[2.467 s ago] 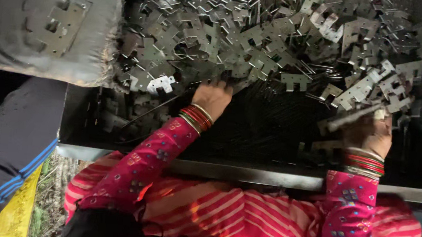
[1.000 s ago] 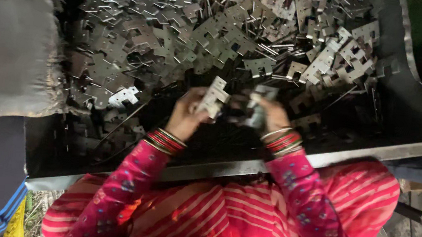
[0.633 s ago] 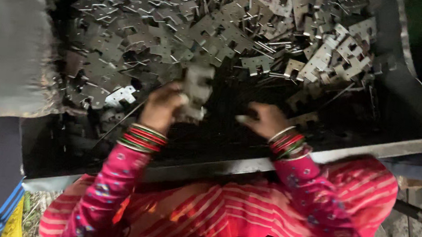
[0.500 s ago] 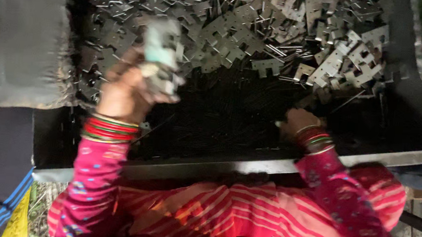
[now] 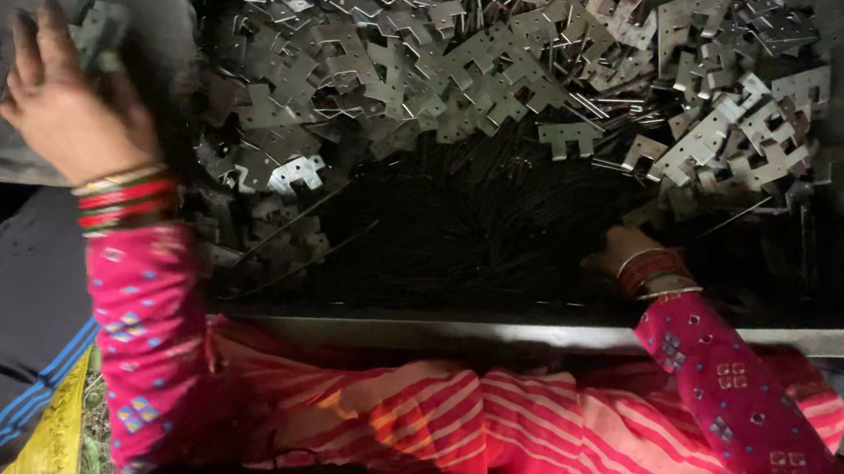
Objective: The person uses their hands to sort through and organize metal hinges and long metal rods in a large bin.
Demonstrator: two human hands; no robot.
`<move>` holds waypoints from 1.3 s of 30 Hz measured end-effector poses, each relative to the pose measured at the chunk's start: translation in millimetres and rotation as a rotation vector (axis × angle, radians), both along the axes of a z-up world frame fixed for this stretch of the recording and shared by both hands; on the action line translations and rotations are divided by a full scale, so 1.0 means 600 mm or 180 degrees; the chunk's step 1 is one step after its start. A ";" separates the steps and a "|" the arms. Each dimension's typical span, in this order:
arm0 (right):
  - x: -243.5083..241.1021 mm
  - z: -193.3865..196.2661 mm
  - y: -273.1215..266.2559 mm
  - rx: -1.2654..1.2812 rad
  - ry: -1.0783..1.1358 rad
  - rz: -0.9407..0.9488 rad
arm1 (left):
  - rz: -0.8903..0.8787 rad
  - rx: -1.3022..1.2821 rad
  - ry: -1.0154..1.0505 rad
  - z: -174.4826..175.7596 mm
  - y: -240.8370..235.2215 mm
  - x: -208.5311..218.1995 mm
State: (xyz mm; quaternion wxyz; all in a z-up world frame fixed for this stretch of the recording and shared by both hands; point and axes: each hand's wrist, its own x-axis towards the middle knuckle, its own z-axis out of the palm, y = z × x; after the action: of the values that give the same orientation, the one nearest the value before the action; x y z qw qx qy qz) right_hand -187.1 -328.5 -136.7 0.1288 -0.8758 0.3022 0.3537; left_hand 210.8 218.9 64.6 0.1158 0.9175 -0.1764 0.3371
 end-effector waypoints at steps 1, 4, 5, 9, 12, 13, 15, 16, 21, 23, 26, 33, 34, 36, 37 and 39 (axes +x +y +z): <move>0.004 0.001 0.004 -0.0002 0.0002 0.0001 | -0.0023 0.0213 -0.0480 -0.003 -0.025 -0.027; 0.017 0.022 0.023 0.0283 -0.0999 0.0179 | -0.0705 0.0226 -0.0290 -0.021 -0.136 -0.097; 0.022 0.042 0.026 0.0741 -0.1284 -0.0249 | -0.1487 -0.0346 0.0833 -0.027 -0.170 -0.111; 0.004 0.162 0.029 0.2350 -0.2589 -0.0758 | -0.2066 0.0814 0.0921 -0.091 -0.306 -0.189; 0.003 0.246 0.064 0.3673 -0.3607 -0.1957 | -0.2331 0.0897 0.0460 -0.155 -0.360 -0.185; 0.003 0.268 0.072 0.4140 -0.4159 -0.2609 | -0.2361 0.0885 0.0452 -0.180 -0.376 -0.175; 0.009 0.282 0.084 0.4574 -0.4736 -0.3268 | -0.2251 0.1118 -0.0125 -0.227 -0.402 -0.153; 0.011 0.276 0.080 0.4096 -0.4624 -0.3720 | -0.2268 0.1102 -0.0131 -0.248 -0.415 -0.150; 0.008 0.139 0.008 0.3653 -0.3792 -0.4253 | -0.2081 0.1186 -0.0048 -0.242 -0.446 -0.183; 0.011 0.098 -0.003 0.1309 -0.4011 -0.2421 | -0.2261 0.1023 0.0000 -0.199 -0.434 -0.222; 0.053 0.083 0.037 -0.0143 -0.1422 -0.1056 | -0.2347 0.0776 0.1103 -0.129 -0.391 -0.262; 0.091 0.060 0.125 -0.0107 -0.1437 0.0817 | -0.2874 -0.0760 0.2348 -0.097 -0.285 -0.250; 0.087 0.053 0.118 -0.0183 -0.1737 0.1128 | -0.2875 -0.0767 0.2341 -0.101 -0.283 -0.238; 0.077 0.041 0.100 -0.0120 -0.2031 0.1027 | -0.2493 -0.2533 0.4334 -0.108 -0.283 -0.214; 0.073 0.037 0.090 -0.0062 -0.2328 0.0907 | -0.2485 -0.2540 0.4333 -0.113 -0.282 -0.207; 0.073 0.037 0.060 -0.0237 -0.2278 0.0404 | -0.2097 -0.3824 0.5352 -0.120 -0.279 -0.194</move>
State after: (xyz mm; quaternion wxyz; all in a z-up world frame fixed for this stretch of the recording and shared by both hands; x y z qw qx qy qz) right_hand -143.0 -292.8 -114.8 0.1722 -0.9652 0.1957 0.0209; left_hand 94.2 51.6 -7.2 0.7148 0.5558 -0.0844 -0.4160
